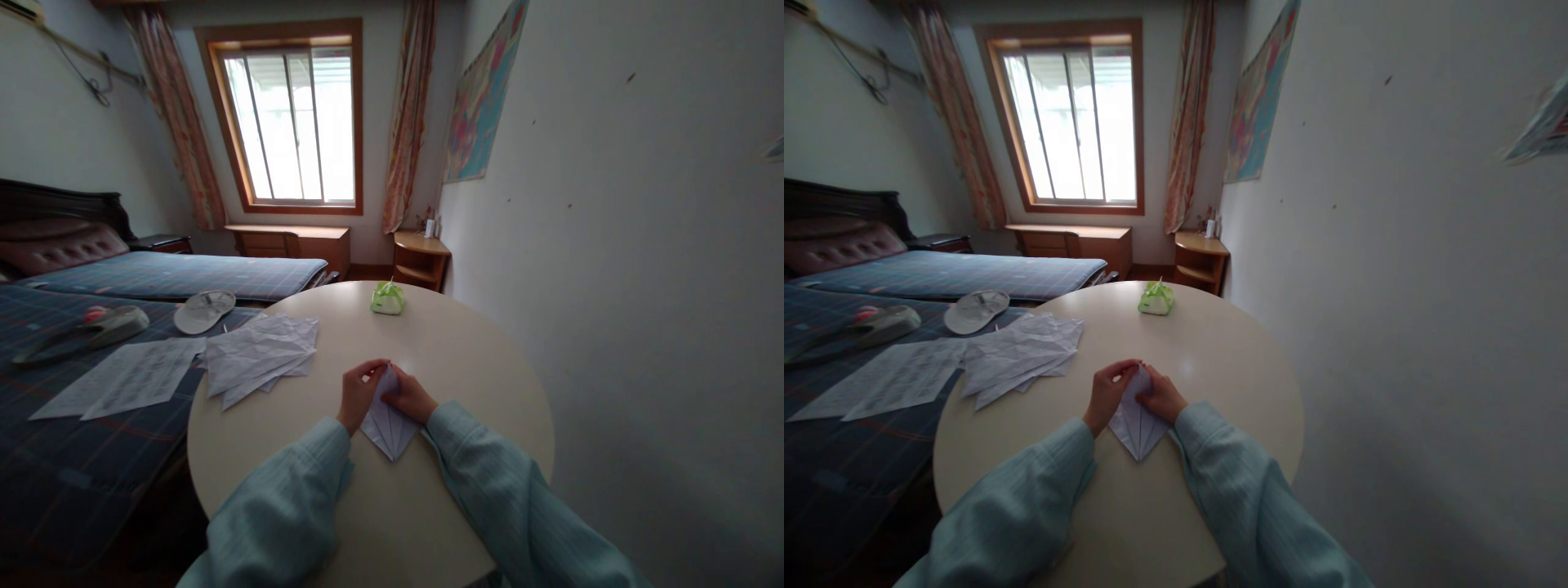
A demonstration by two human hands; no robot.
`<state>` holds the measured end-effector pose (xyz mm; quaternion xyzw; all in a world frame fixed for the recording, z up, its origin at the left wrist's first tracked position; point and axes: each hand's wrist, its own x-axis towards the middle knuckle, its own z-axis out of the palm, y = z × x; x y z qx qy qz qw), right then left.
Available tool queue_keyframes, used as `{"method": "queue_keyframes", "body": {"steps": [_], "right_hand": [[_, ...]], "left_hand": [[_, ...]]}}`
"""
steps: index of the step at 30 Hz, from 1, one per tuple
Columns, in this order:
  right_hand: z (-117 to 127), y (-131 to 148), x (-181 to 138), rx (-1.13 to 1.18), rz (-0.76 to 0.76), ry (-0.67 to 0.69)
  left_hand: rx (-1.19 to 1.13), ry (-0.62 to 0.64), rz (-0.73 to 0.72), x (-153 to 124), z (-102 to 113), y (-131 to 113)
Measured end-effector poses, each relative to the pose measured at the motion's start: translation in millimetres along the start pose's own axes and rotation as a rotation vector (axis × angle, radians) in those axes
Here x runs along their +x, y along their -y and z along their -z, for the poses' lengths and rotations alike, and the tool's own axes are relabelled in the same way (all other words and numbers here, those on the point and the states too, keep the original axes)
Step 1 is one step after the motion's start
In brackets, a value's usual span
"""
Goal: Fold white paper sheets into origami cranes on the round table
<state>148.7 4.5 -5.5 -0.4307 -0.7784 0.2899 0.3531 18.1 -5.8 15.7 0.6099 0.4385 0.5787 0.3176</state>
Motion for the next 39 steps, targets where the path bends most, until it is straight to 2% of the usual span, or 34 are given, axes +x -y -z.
{"method": "queue_keyframes", "body": {"steps": [7, 11, 13, 16, 22, 27, 33, 39], "right_hand": [[-0.6, 1.0, 0.7, -0.039, -0.040, -0.029], [3.9, 3.1, 1.1, -0.046, -0.045, -0.167], [6.4, 3.0, 1.4, -0.051, -0.072, -0.249], [8.5, 1.4, 2.0, -0.098, -0.127, -0.280], [7.4, -5.3, 4.2, -0.134, -0.167, -0.305], [6.7, -7.7, 5.2, -0.119, -0.231, -0.306], [5.6, -9.0, 5.7, -0.060, -0.248, -0.319], [4.1, -13.7, 5.5, -0.123, -0.181, -0.314]], "left_hand": [[0.016, 0.070, 0.071, 2.5, -1.3, 11.4], [0.078, 0.144, 0.067, 2.1, -0.8, 19.0], [0.161, 0.221, 0.087, 1.7, 0.4, 21.9], [0.361, 0.289, 0.111, 1.7, 3.2, 25.2], [0.560, 0.214, 0.079, 4.4, 8.6, 28.2], [0.606, 0.148, 0.079, 5.0, 7.1, 30.7], [0.573, 0.127, -0.001, 2.8, 3.9, 35.6], [0.620, 0.159, -0.013, 1.7, 4.6, 33.8]]}}
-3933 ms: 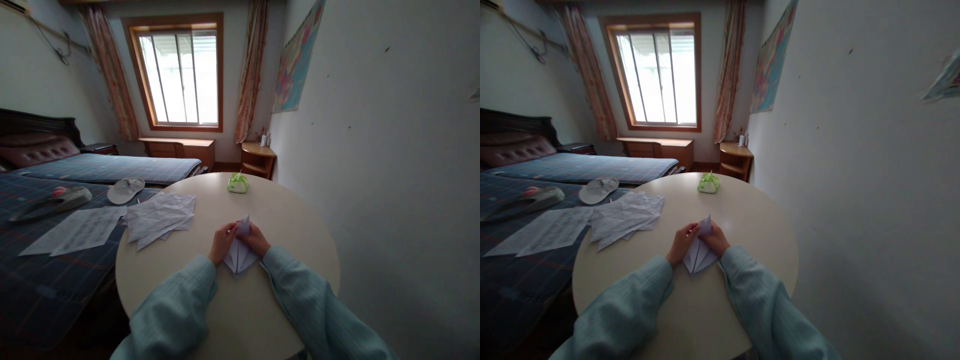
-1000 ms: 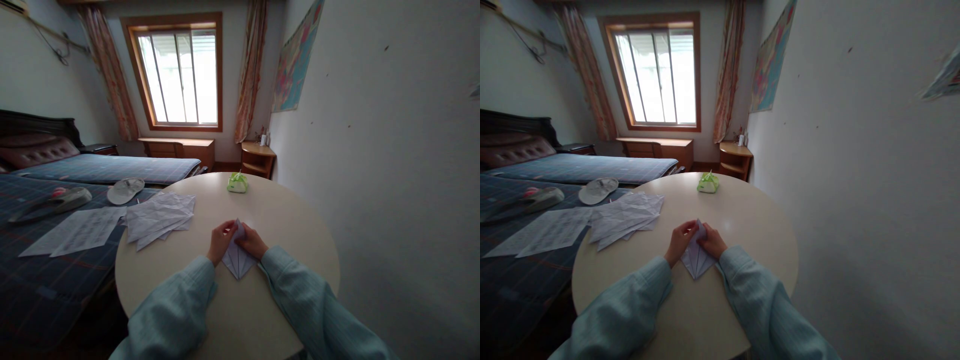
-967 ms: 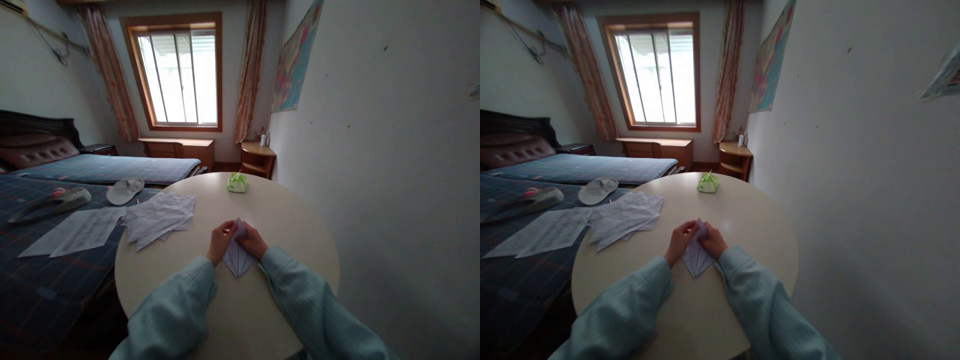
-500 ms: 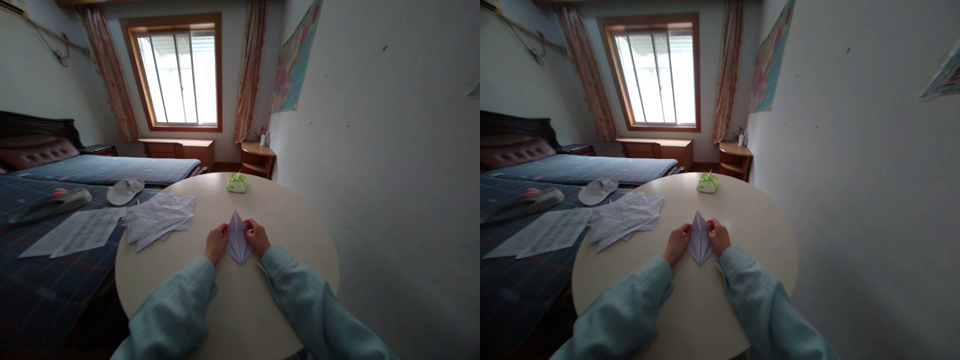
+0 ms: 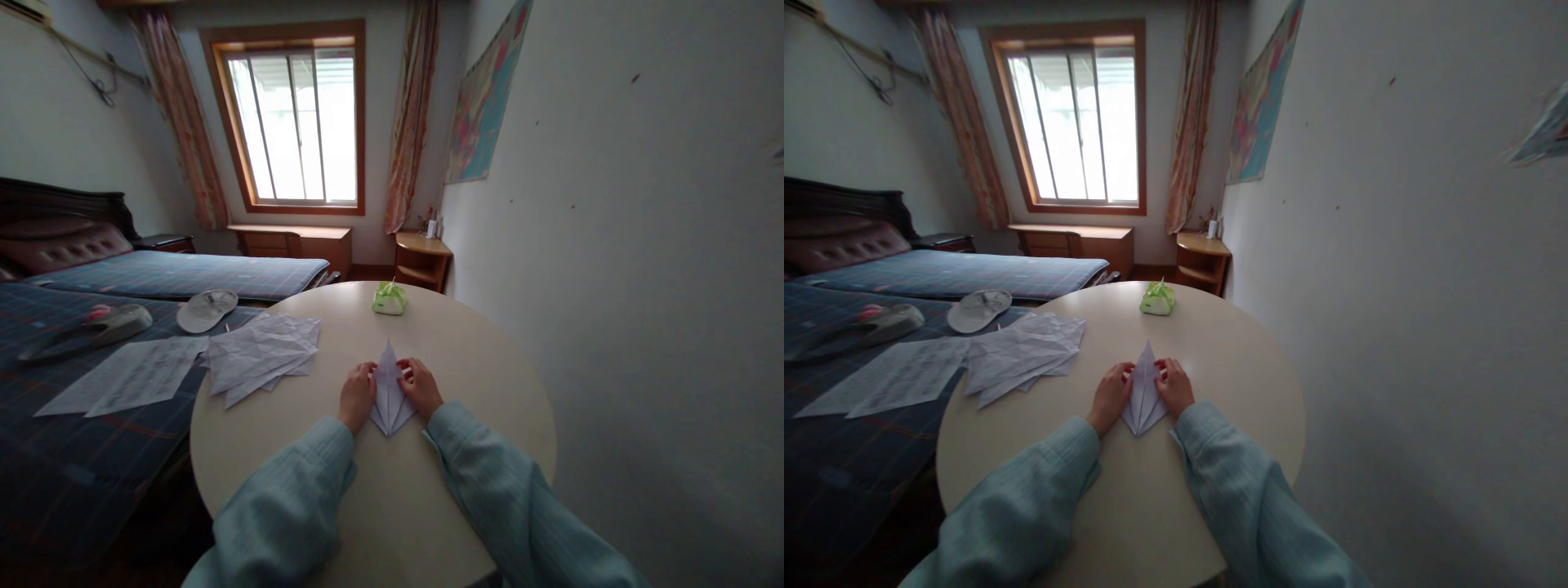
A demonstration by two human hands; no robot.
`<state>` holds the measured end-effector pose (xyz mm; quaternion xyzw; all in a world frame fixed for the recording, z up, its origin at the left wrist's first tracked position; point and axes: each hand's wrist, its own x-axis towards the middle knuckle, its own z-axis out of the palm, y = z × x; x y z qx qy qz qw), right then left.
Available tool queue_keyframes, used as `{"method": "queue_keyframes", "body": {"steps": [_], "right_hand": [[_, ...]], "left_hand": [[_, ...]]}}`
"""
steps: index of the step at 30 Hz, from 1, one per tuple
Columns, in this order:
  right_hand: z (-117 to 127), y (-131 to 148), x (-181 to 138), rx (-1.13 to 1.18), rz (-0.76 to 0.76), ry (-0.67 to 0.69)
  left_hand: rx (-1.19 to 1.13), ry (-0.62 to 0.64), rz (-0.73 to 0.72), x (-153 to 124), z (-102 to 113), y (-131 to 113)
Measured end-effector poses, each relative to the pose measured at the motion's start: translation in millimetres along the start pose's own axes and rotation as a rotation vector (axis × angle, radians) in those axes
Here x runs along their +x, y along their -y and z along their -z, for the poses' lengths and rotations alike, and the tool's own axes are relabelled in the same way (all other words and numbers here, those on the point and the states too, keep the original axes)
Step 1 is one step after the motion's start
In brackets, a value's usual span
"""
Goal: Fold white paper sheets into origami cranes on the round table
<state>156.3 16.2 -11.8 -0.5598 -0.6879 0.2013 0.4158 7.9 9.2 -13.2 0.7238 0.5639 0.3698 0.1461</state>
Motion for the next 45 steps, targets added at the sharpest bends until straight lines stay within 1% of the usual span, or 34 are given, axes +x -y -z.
{"method": "queue_keyframes", "body": {"steps": [4, 12, 21, 28, 35, 45], "right_hand": [[1.2, 0.0, -0.6, -0.058, 0.040, 0.017], [4.2, 3.8, -1.6, -0.110, 0.032, 0.037], [6.3, 5.0, -1.4, -0.144, 0.034, 0.056], [5.3, 2.9, -1.3, -0.168, 0.023, 0.063], [6.8, 6.9, -3.0, -0.241, 0.064, 0.078], [5.8, 5.7, -2.0, -0.246, 0.071, 0.112]], "left_hand": [[0.058, 0.045, 0.001, -1.1, 2.7, -2.5], [0.075, 0.070, 0.002, -1.8, 4.1, -3.5], [0.086, 0.063, -0.005, -2.4, 3.1, -3.3], [0.066, 0.066, 0.021, -1.6, 2.6, -2.7], [0.102, 0.050, 0.038, -1.6, 3.5, -3.9], [0.122, 0.062, 0.023, -0.9, 2.0, -2.4]]}}
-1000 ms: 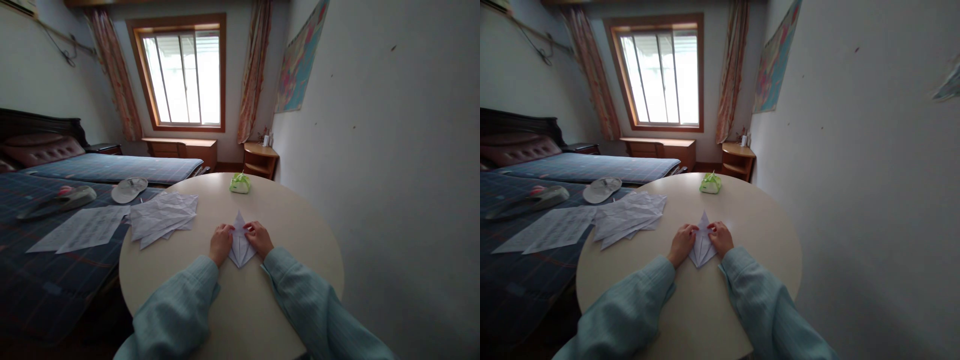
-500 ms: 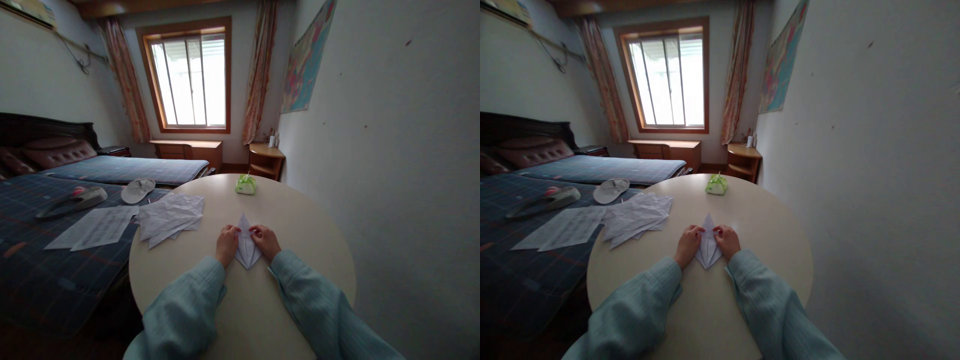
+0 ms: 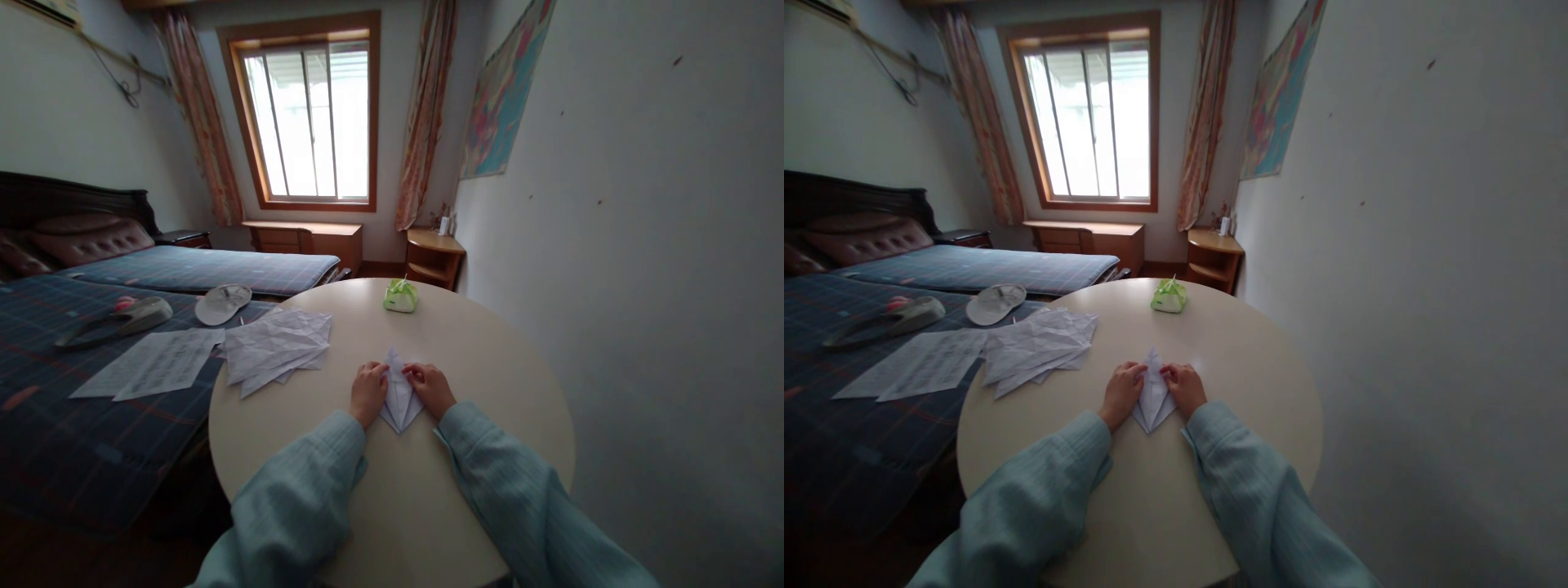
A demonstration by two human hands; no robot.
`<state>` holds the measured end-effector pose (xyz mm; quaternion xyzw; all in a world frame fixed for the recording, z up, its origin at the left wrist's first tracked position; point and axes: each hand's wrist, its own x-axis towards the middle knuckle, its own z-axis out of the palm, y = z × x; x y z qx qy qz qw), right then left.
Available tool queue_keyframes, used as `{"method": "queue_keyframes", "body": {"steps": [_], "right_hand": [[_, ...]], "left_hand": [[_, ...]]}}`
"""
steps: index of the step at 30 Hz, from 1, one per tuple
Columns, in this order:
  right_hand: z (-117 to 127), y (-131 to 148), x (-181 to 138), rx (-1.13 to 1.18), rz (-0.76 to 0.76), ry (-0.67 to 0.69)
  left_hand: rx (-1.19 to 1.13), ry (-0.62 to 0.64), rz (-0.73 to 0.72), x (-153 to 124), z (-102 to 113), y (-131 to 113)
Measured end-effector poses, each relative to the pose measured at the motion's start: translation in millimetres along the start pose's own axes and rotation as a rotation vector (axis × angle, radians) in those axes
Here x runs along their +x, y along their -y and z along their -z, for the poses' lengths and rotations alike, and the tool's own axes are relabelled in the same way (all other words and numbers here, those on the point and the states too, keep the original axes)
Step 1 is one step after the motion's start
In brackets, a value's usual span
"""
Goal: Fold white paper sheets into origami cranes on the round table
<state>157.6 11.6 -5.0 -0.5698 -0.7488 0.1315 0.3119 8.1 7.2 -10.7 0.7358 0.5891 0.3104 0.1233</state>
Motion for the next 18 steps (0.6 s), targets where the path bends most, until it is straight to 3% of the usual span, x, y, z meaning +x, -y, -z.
{"method": "queue_keyframes", "body": {"steps": [18], "right_hand": [[-1.4, -3.9, 0.6, -0.011, 0.024, -0.025]], "left_hand": [[0.080, 0.005, -0.036, 0.3, -1.3, 2.1]]}}
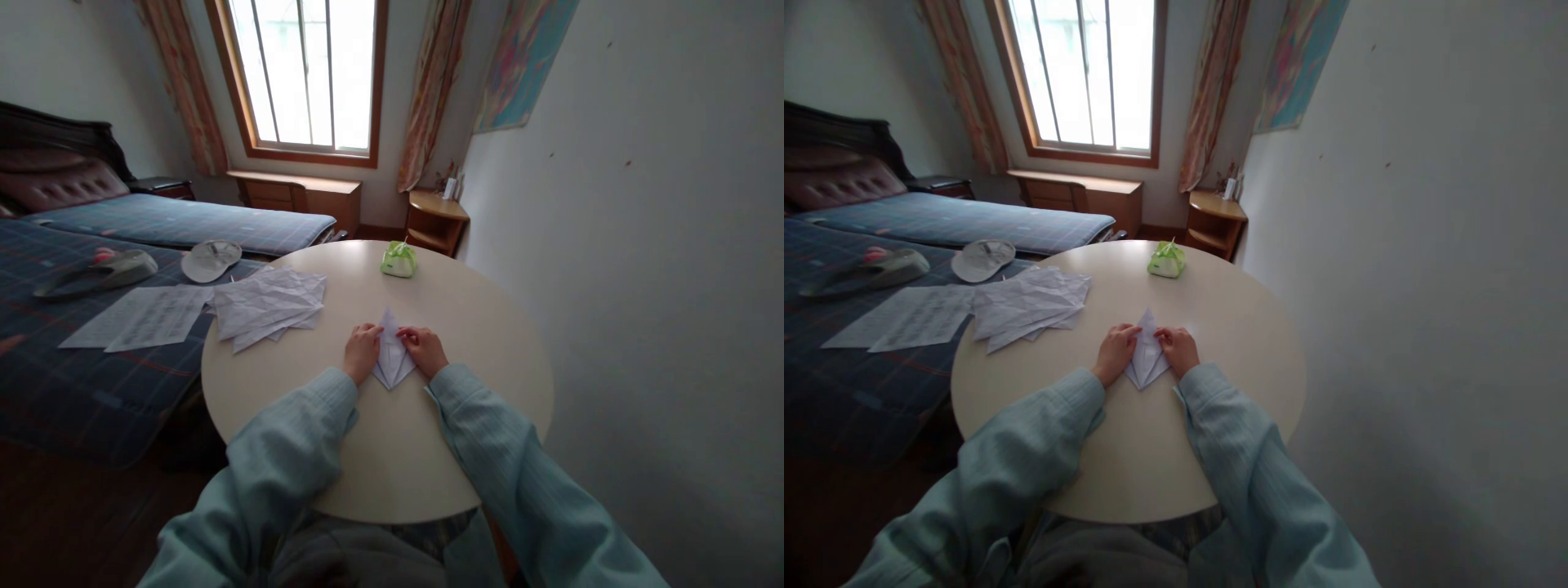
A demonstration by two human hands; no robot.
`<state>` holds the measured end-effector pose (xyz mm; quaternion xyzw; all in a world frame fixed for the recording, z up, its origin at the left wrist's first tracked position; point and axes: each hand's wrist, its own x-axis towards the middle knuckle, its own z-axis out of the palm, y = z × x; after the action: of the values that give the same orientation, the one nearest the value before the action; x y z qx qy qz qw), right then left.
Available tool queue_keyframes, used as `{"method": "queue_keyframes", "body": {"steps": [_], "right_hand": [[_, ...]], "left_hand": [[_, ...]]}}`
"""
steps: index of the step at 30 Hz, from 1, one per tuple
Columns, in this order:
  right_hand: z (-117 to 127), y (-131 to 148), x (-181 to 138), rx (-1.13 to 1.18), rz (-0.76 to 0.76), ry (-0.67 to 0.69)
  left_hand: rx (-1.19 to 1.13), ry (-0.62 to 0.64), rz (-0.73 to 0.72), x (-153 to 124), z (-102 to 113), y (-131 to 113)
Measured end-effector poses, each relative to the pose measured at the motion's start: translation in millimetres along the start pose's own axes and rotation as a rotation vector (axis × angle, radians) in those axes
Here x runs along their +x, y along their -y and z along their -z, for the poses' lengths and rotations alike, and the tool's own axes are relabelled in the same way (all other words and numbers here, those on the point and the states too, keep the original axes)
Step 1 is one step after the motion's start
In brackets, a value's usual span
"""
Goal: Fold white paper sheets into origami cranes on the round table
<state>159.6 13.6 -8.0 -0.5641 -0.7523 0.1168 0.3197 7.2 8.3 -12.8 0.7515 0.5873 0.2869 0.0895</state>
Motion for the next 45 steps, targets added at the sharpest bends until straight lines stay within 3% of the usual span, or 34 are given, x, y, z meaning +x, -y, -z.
{"method": "queue_keyframes", "body": {"steps": [21, 31, 35, 45], "right_hand": [[-1.5, -4.3, -0.5, 0.062, 0.020, -0.014], [1.1, -3.5, -0.7, 0.029, -0.025, 0.000], [1.3, -5.6, 0.0, 0.013, -0.023, -0.018], [-1.1, -11.9, 1.5, -0.002, 0.024, -0.059]], "left_hand": [[0.029, -0.010, -0.021, 0.5, 2.0, 0.3], [0.069, 0.205, -0.231, 5.6, 19.4, 17.5], [0.078, 0.323, -0.238, 2.2, 21.1, 22.3], [0.146, 0.356, -0.186, -0.8, 19.7, 23.7]]}}
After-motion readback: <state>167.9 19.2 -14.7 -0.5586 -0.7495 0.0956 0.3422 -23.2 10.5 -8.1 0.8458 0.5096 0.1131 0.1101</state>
